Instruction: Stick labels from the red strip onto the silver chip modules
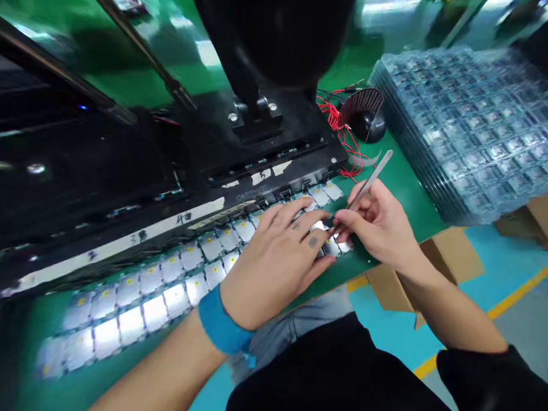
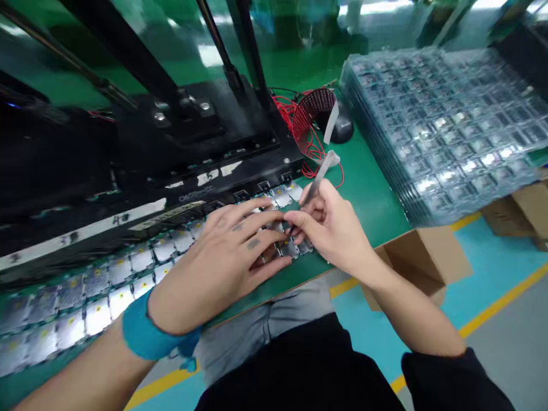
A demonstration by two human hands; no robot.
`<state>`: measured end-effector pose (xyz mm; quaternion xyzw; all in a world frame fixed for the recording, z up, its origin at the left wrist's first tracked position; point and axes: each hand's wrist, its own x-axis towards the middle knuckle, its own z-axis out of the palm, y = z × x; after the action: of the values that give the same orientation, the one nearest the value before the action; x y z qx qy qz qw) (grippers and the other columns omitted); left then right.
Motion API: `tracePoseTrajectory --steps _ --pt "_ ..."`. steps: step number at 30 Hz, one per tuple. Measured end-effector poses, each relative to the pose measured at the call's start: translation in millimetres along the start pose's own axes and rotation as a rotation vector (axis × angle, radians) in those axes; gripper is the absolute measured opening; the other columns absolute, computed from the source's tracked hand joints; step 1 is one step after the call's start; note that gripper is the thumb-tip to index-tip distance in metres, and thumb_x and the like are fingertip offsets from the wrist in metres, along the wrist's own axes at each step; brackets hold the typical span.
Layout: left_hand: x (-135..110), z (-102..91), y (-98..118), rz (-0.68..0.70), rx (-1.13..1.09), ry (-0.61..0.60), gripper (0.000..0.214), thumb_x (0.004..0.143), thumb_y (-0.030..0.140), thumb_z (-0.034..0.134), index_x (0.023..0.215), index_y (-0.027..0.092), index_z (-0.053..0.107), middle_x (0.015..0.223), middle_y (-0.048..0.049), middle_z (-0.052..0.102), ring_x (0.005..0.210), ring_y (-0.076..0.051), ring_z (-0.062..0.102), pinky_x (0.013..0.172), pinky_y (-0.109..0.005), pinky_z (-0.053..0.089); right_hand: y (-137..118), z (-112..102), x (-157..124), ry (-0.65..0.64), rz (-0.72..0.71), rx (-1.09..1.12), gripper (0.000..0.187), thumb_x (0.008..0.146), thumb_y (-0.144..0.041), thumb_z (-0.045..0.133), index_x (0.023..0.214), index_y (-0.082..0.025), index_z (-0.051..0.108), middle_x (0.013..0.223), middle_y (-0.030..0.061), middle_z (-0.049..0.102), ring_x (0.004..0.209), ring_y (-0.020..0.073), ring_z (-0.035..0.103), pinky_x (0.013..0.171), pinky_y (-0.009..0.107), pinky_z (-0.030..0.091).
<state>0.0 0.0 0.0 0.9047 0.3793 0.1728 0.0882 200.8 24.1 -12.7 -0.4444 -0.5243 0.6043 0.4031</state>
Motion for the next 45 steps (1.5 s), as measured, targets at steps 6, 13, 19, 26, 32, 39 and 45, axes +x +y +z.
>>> tracePoseTrajectory --steps 6,13,19,26,32,39,45 --pt "-1.8 1.4 0.2 0.0 -0.008 0.008 0.023 0.095 0.034 0.063 0.104 0.014 0.068 0.126 -0.0132 0.068 0.129 -0.039 0.054 0.101 -0.058 0.047 3.4 2.8 0.2 0.033 -0.027 -0.052 0.032 0.083 -0.031 0.079 0.093 -0.027 0.049 0.068 -0.0086 0.066 0.052 0.0122 0.069 0.045 0.021 0.055" --pt "-2.2 1.4 -0.5 -0.007 -0.015 -0.004 0.023 0.095 0.036 0.063 0.102 0.014 0.068 0.13 -0.0124 0.067 0.131 -0.039 0.052 0.102 -0.058 0.046 1.6 3.1 -2.0 0.059 -0.026 -0.002 0.034 0.082 -0.037 0.079 0.094 -0.028 0.048 0.071 -0.0072 0.066 0.053 0.0129 0.068 0.047 0.025 0.058" --pt "-2.2 1.4 -1.0 -0.001 0.01 -0.013 0.026 0.096 0.039 0.062 0.103 0.015 0.067 0.13 -0.0119 0.067 0.132 -0.039 0.052 0.102 -0.057 0.045 -1.2 -1.3 -4.3 0.176 -0.158 0.006 0.028 0.088 -0.034 0.073 0.094 -0.028 0.046 0.075 -0.0047 0.07 0.065 0.0159 0.074 0.054 0.027 0.064" --pt "-0.4 1.1 3.5 0.046 0.011 -0.054 0.034 0.101 0.041 0.053 0.122 0.017 0.064 0.134 -0.0083 0.066 0.133 -0.038 0.051 0.102 -0.055 0.044 -7.6 -8.5 4.5 0.243 -0.216 -0.081 0.034 0.085 -0.043 0.076 0.092 -0.029 0.046 0.074 -0.0044 0.068 0.066 0.0173 0.074 0.052 0.029 0.064" --pt "-1.4 1.2 2.8 0.122 0.014 -0.061 0.034 0.103 0.042 0.048 0.12 0.018 0.065 0.128 -0.0048 0.069 0.129 -0.035 0.052 0.101 -0.05 0.041 3.1 -20.5 15.5 0.12 -0.163 -0.132 0.036 0.084 -0.044 0.076 0.095 -0.028 0.046 0.073 -0.0054 0.067 0.065 0.0179 0.075 0.054 0.029 0.064" --pt "0.3 3.8 -1.4 0.067 0.09 -0.013 0.042 0.104 0.042 0.044 0.126 0.013 0.065 0.133 -0.0067 0.068 0.13 -0.034 0.052 0.102 -0.049 0.038 9.0 -25.8 15.3 0.045 -0.162 -0.173 0.028 0.091 -0.037 0.071 0.098 -0.028 0.045 0.078 -0.0053 0.069 0.067 0.0148 0.074 0.059 0.027 0.064" --pt "1.2 4.2 -2.7 0.036 0.09 -0.038 0.045 0.105 0.043 0.042 0.125 0.012 0.067 0.134 -0.0083 0.067 0.131 -0.035 0.05 0.102 -0.049 0.04 6.5 -24.0 14.9 0.029 -0.163 -0.192 0.029 0.091 -0.04 0.071 0.096 -0.028 0.045 0.077 -0.0058 0.069 0.066 0.0143 0.073 0.061 0.028 0.064"
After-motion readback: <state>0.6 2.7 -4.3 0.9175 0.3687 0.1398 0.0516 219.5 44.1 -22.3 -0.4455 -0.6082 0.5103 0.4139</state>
